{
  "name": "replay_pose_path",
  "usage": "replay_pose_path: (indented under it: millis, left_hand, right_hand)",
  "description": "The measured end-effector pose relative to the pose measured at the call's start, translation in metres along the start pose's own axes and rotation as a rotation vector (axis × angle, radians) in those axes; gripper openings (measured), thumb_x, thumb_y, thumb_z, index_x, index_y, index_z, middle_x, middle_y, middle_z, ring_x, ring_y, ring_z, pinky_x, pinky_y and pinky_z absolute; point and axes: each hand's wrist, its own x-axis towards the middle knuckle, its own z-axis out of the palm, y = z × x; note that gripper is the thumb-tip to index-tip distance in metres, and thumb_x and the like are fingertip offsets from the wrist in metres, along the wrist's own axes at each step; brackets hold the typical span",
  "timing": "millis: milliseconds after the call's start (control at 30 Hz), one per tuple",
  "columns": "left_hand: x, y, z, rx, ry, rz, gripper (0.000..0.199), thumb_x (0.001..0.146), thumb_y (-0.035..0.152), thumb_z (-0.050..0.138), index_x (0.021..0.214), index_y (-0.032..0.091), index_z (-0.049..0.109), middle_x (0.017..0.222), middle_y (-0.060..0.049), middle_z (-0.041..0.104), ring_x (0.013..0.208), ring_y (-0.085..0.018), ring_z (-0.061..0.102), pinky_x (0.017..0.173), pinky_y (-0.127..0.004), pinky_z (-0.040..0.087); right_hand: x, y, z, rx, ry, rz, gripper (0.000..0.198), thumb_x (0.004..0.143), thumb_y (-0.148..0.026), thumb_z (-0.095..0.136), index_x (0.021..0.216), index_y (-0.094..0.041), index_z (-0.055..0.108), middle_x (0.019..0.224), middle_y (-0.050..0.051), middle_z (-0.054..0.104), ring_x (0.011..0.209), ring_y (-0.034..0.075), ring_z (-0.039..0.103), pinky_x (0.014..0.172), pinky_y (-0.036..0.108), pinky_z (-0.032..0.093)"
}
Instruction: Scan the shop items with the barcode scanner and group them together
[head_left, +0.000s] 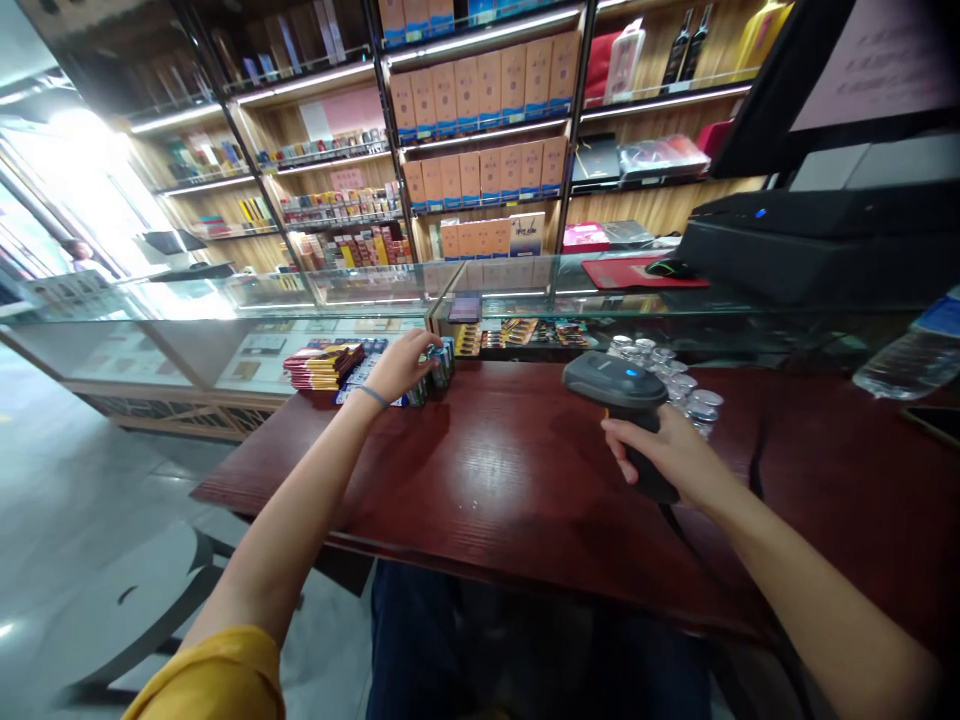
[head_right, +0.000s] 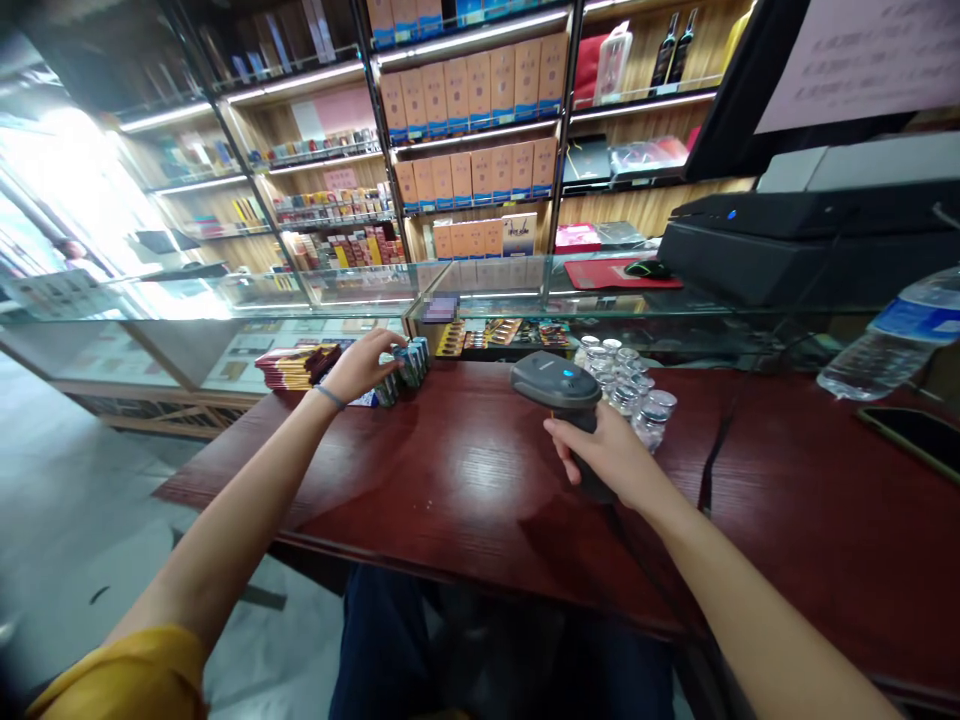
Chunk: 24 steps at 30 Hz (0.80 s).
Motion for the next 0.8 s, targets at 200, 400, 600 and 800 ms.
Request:
replay_pose_path:
  millis: [200,400,600,800]
  left_hand:
    - [-0.009,-0.003,0.011,0.257,-0.078,0.022,0.027,0.083,0.02,0.063,0.109,0.025,0.065,0.109,-0.009,0.065,0.106,-0.029,0.058,0.095,-0.045,0.043]
    - [-0.016,0.002,0.02,0.32,-0.022,-0.029,0.028,0.08,0.018,0.067,0.105,0.028,0.065,0.108,-0.008,0.069,0.112,-0.032,0.054,0.105,-0.055,0.029]
    - [-0.016,0.003,0.025,0.344,-0.012,-0.042,0.025,0.08,0.017,0.065,0.104,0.027,0.067,0.109,-0.01,0.069,0.112,-0.034,0.054,0.108,-0.061,0.022]
    - [-0.016,0.001,0.029,0.398,-0.005,-0.039,0.026,0.08,0.017,0.064,0.104,0.027,0.066,0.106,-0.01,0.068,0.11,-0.034,0.054,0.107,-0.063,0.023]
  right_hand:
    - [0.0,0.001,0.0,-0.003,-0.005,-0.024,0.033,0.083,-0.044,0.068,0.068,-0.021,0.052,0.051,-0.003,0.056,0.037,0.01,0.05,0.042,0.024,0.037]
    - [0.001,0.003,-0.002,0.007,-0.013,-0.03,0.031,0.083,-0.043,0.069,0.069,-0.02,0.053,0.053,-0.003,0.057,0.037,0.01,0.051,0.042,0.024,0.039]
    - [0.002,0.006,-0.004,0.024,0.011,-0.018,0.031,0.084,-0.044,0.069,0.071,-0.02,0.054,0.053,-0.004,0.057,0.036,0.01,0.051,0.042,0.024,0.038]
    - [0.002,0.006,-0.005,0.042,0.031,-0.001,0.035,0.082,-0.047,0.07,0.067,-0.02,0.053,0.053,-0.003,0.057,0.036,0.01,0.05,0.04,0.024,0.037]
